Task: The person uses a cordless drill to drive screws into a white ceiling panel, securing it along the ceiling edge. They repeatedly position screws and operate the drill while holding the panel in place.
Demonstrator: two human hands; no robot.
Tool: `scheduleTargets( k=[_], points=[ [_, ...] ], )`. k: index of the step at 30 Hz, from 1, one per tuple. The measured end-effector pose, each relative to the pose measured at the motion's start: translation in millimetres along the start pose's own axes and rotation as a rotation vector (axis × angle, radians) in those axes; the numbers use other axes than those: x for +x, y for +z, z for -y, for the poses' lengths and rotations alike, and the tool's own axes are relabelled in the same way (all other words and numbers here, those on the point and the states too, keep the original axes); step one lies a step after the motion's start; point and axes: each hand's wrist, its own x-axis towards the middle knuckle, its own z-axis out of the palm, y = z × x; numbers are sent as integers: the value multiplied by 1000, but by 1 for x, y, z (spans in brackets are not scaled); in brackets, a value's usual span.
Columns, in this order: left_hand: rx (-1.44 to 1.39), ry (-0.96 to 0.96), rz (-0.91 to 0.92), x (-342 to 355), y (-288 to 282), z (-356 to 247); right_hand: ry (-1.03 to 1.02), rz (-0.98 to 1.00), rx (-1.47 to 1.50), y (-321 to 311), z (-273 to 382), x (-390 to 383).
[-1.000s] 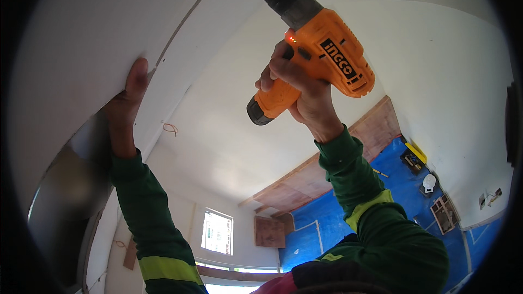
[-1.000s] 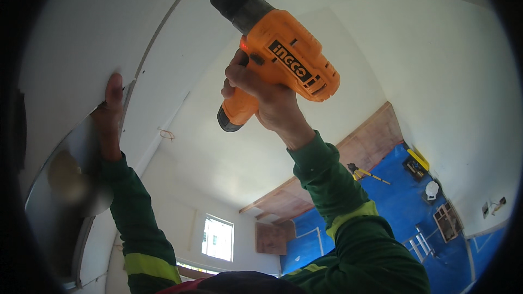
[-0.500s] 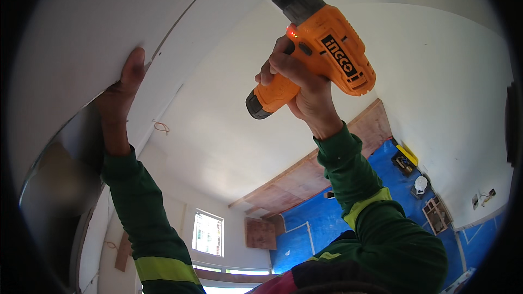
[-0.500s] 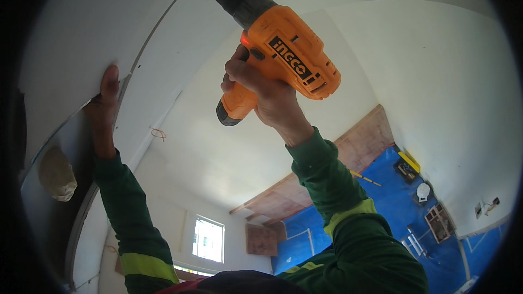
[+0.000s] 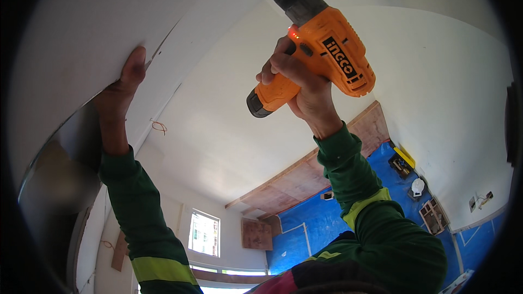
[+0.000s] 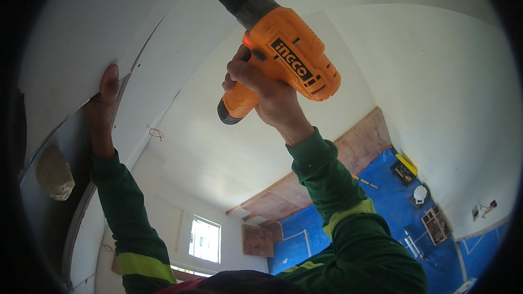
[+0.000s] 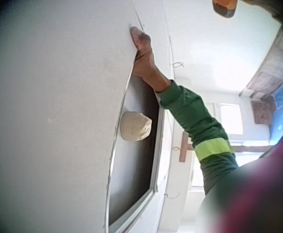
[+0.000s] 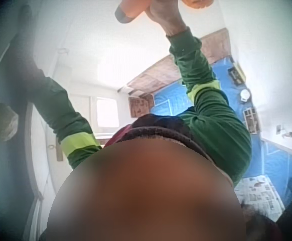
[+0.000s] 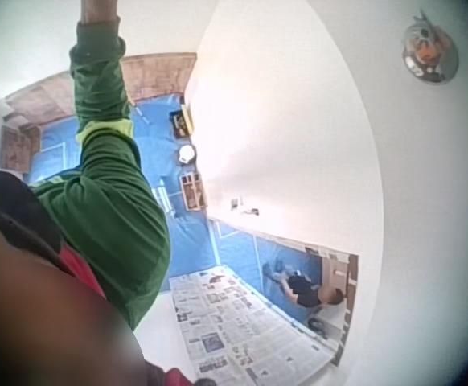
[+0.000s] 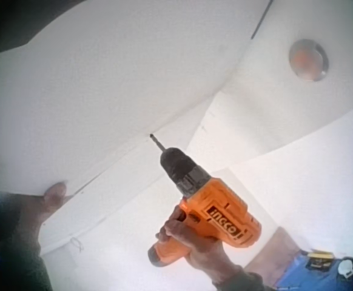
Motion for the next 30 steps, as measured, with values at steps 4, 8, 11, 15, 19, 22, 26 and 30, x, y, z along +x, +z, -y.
scheduleTargets(
  k=[4,8,11,15,19,22,26,30],
  points=[
    [-48,14,-76,2,2,-4,-3,-7,-4,1,1,0],
    [-4,-28,-101,4,3,-7,-11,5,-32,1,4,1],
    [-33,-13,-75,4,2,-6,4,17,-55,-1,8,1],
    [-92,-47,-39,2,1,-4,3,6,-57,-1,10,1],
    [-125,-55,-60,0,3,-3,11,0,-42,0,10,1],
    [-106,-74,-63,-1,3,-4,-2,1,-26,1,8,1],
    [-162,-160,-87,-2,3,-4,-4,8,-25,3,6,0],
    [-90,-79,-42,0,1,-4,11,22,-15,3,7,-1]
  ],
)
